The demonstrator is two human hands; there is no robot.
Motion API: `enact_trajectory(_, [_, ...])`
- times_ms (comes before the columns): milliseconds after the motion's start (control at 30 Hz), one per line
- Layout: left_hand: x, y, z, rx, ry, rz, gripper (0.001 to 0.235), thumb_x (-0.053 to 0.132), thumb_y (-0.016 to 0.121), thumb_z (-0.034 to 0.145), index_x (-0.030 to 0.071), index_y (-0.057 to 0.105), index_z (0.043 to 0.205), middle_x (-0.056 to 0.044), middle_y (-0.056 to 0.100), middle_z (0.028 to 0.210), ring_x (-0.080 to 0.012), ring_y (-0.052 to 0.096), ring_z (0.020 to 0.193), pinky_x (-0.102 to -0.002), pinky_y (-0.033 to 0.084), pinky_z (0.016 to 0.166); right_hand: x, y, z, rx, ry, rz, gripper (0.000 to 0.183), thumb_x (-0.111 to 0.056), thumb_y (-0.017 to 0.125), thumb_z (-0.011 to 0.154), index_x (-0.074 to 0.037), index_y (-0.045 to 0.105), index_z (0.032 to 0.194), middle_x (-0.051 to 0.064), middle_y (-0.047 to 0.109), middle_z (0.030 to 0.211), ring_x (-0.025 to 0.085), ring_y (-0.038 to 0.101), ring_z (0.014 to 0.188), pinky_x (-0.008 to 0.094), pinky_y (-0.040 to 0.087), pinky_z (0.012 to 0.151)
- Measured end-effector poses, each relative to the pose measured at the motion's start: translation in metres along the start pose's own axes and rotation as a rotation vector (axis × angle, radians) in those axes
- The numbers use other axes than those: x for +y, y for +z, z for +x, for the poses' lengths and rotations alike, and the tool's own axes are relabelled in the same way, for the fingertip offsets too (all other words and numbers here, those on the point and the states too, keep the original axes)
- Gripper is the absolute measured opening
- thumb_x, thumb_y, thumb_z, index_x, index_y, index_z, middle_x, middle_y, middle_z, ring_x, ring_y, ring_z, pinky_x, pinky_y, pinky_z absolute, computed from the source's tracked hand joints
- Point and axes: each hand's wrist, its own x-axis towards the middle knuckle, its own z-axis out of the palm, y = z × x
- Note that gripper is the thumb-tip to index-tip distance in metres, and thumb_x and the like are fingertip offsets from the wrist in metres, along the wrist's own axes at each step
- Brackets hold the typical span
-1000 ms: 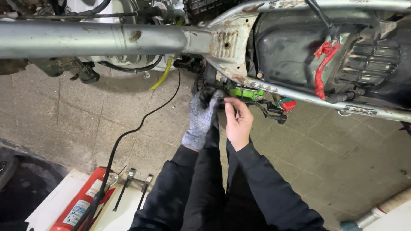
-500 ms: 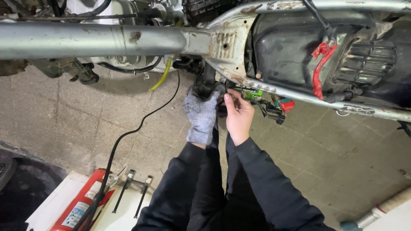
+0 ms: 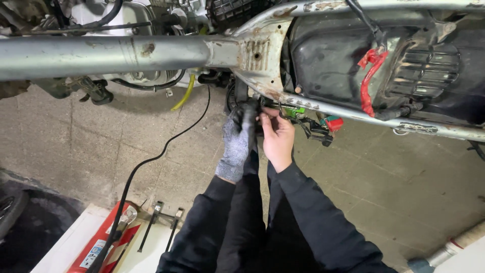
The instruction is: The person works on the electrical wiring of a motorcycle frame in a workshop. They connect wires to a green component near the engine area and use a flashlight to illuminate the workspace.
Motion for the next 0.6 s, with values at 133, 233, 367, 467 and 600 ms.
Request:
enact_trajectory(133, [-0.001, 0.004, 0.007, -0.128, 0.104, -0.092, 0.027, 0.006, 0.071, 0.096, -0.001, 0.066, 0.122, -0.004, 0.072, 0.111, -0.0100, 0.064, 0.100, -0.026, 0.054, 0.089, 0.011, -0.010, 0.000, -0.002, -0.074, -0.188, 0.011, -0.003, 0.066, 0.099, 0.002, 0.070, 0.108, 0.000, 0.067, 0.087, 0.006, 0.057, 0.078, 0.022, 0.046, 0.072])
enact_trajectory(233, [0.002, 0.002, 0.012, -0.150, 0.003, -0.149, 0.023, 0.006, 0.073, 0.095, -0.002, 0.068, 0.117, -0.005, 0.072, 0.108, -0.0103, 0.064, 0.096, -0.026, 0.054, 0.086, -0.011, -0.010, -0.001, -0.028, -0.196, -0.330, 0.009, -0.001, 0.066, 0.099, 0.003, 0.069, 0.106, 0.004, 0.068, 0.091, 0.009, 0.060, 0.083, 0.024, 0.048, 0.077])
enact_trajectory(367, [0.011, -0.006, 0.018, -0.222, -0.107, -0.134, 0.016, 0.009, 0.072, 0.100, -0.003, 0.071, 0.109, -0.007, 0.073, 0.101, -0.0131, 0.065, 0.089, -0.028, 0.055, 0.080, -0.026, -0.010, -0.001, -0.078, -0.259, -0.335, 0.016, -0.002, 0.065, 0.101, 0.003, 0.069, 0.116, 0.007, 0.074, 0.104, 0.011, 0.066, 0.093, 0.025, 0.052, 0.086])
enact_trajectory(467, [-0.007, -0.011, 0.026, -0.257, -0.073, -0.104, 0.019, 0.012, 0.069, 0.099, 0.000, 0.070, 0.114, -0.004, 0.072, 0.104, -0.0106, 0.063, 0.090, -0.026, 0.053, 0.078, -0.029, -0.002, -0.002, -0.041, -0.148, -0.298, 0.022, -0.005, 0.065, 0.101, 0.003, 0.069, 0.121, 0.005, 0.075, 0.109, 0.008, 0.063, 0.083, 0.024, 0.052, 0.078])
enact_trajectory(600, [0.018, -0.003, 0.018, -0.263, -0.125, -0.178, 0.020, 0.014, 0.066, 0.100, 0.000, 0.070, 0.115, -0.003, 0.073, 0.103, -0.0104, 0.063, 0.091, -0.026, 0.054, 0.079, -0.023, 0.002, 0.006, -0.027, -0.156, -0.264, 0.025, -0.005, 0.064, 0.102, 0.002, 0.066, 0.126, 0.003, 0.073, 0.108, 0.006, 0.059, 0.082, 0.024, 0.050, 0.077])
